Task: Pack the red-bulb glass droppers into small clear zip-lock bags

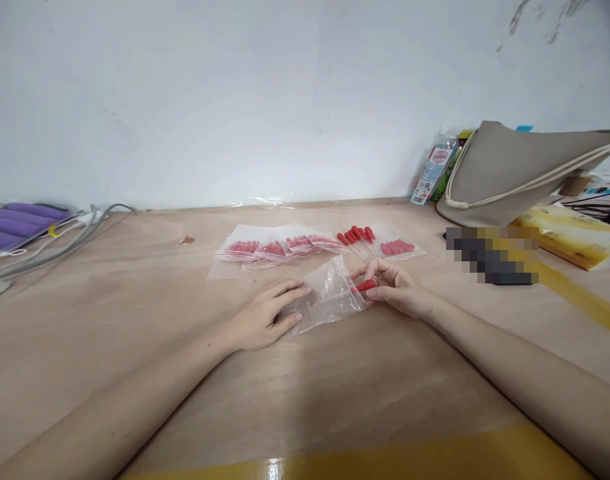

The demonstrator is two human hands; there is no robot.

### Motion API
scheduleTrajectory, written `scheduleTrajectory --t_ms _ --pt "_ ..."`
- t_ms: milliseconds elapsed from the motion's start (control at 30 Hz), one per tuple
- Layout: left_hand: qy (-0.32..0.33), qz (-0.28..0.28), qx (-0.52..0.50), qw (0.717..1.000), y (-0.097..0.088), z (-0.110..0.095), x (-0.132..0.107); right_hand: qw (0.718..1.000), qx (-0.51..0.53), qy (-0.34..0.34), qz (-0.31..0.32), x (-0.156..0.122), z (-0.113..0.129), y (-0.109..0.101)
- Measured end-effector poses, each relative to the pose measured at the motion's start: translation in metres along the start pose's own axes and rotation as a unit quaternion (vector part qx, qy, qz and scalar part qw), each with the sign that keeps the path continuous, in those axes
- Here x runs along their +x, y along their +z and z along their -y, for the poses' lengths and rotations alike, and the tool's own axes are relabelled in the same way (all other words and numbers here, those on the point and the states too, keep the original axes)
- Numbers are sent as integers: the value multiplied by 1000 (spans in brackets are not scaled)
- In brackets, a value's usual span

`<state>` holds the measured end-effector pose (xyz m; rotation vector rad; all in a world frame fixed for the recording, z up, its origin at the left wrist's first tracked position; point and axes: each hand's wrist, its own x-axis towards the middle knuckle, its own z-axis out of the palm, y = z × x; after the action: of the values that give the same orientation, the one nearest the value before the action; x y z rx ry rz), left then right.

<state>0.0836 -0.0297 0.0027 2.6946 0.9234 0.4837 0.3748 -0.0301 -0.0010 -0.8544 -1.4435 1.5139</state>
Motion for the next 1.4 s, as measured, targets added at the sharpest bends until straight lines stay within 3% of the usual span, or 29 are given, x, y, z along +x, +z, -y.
scheduleTrajectory --t_ms 333,467,667,867,967,1100,1267,1400 --pt "-7 39 42 998 -3 -3 4 991 -119 -16 56 3 -1 -1" --pt "-8 44 54 998 -2 -3 5 994 -83 44 63 1 3 3" --pt "7 26 50 998 0 -2 4 996 3 81 47 2 2 14" --pt "35 -21 -19 999 0 -1 4 989 -71 106 78 2 0 -9" --pt "49 -22 -50 997 1 0 4 981 -146 66 109 2 4 -16" --pt "41 -26 -41 998 2 1 3 951 -269 -31 152 1 11 -16" --pt "31 -17 -25 999 1 2 1 947 -293 -57 117 -1 14 -14" --pt "32 -18 -27 999 1 2 1 920 -353 -94 146 -1 15 -10"
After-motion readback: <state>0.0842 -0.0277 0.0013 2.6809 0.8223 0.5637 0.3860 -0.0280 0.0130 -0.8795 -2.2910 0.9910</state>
